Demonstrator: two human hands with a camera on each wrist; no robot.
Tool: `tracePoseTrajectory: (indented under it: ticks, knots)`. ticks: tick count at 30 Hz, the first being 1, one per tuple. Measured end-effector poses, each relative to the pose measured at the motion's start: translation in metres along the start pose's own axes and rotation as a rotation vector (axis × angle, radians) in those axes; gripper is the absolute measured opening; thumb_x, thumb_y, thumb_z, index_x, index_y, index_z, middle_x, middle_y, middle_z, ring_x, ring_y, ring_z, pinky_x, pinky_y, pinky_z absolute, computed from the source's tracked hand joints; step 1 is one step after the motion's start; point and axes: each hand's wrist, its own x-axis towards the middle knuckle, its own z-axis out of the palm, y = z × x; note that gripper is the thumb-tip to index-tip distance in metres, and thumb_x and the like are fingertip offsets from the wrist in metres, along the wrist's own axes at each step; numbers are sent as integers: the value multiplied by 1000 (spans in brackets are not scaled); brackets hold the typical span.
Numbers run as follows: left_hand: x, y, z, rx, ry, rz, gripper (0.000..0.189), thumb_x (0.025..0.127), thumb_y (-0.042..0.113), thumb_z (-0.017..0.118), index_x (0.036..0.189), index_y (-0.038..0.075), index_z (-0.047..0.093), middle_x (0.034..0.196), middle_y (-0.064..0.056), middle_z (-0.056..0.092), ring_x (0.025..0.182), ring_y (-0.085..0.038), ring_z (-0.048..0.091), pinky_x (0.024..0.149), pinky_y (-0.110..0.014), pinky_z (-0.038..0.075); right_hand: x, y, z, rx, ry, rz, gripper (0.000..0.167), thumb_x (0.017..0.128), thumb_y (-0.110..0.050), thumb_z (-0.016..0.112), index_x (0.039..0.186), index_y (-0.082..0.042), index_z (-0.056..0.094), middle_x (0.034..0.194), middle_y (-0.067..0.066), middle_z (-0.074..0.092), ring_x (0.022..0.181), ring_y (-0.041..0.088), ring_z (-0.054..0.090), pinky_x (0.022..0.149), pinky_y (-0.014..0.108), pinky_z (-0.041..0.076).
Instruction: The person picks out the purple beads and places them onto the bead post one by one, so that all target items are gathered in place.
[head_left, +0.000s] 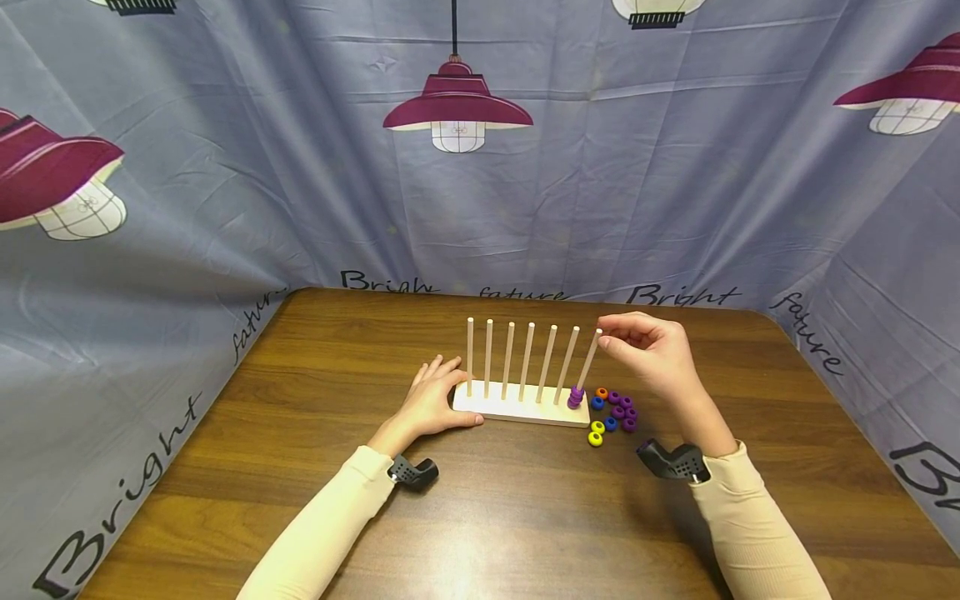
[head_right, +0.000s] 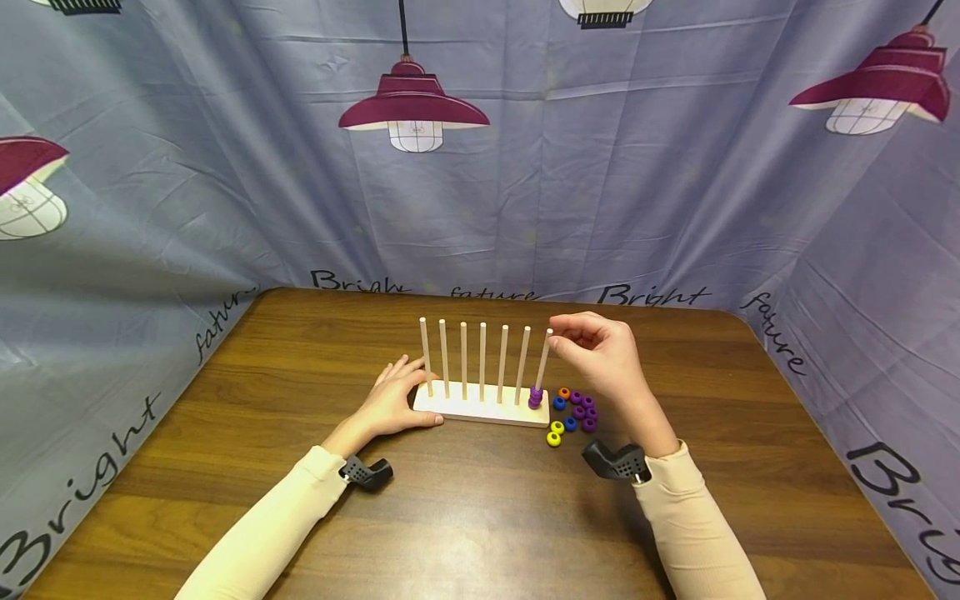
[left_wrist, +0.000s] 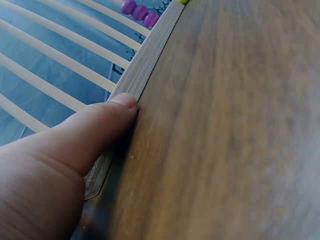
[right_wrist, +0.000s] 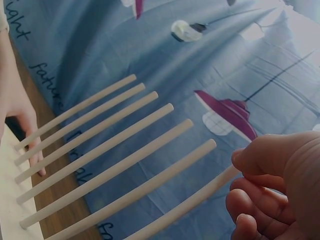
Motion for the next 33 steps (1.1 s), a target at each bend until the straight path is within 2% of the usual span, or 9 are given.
tracePoseTrajectory:
  ticks: [20,27,33]
  knots:
    - [0,2,-1,-3,-14,-9,72,75,52,84,134,15,65,161,-17,42,156,-44,23,128,-61,12,-3,0,-4,-2,5,18,19,89,8,68,104,19,68,89,-22,74,76,-6,67,68,10,54]
    - [0,2,-1,0,-4,-4,71,74,51,84,133,15,66,161,-17,43,155,-45,25,128,-61,13,-6,3,-9,-35,7,34,20,90,6,68,106,17,69,91,-22,75,76,-7,67,67,10,54]
    - [0,2,-1,-8,-3,-4,71,74,51,85,132,15,66,161,-18,42,155,-45,24,128,-62,13,-12,7,-16,-75,20,42,20,90,5,69,107,15,70,90,-27,73,76,-8,65,65,10,52]
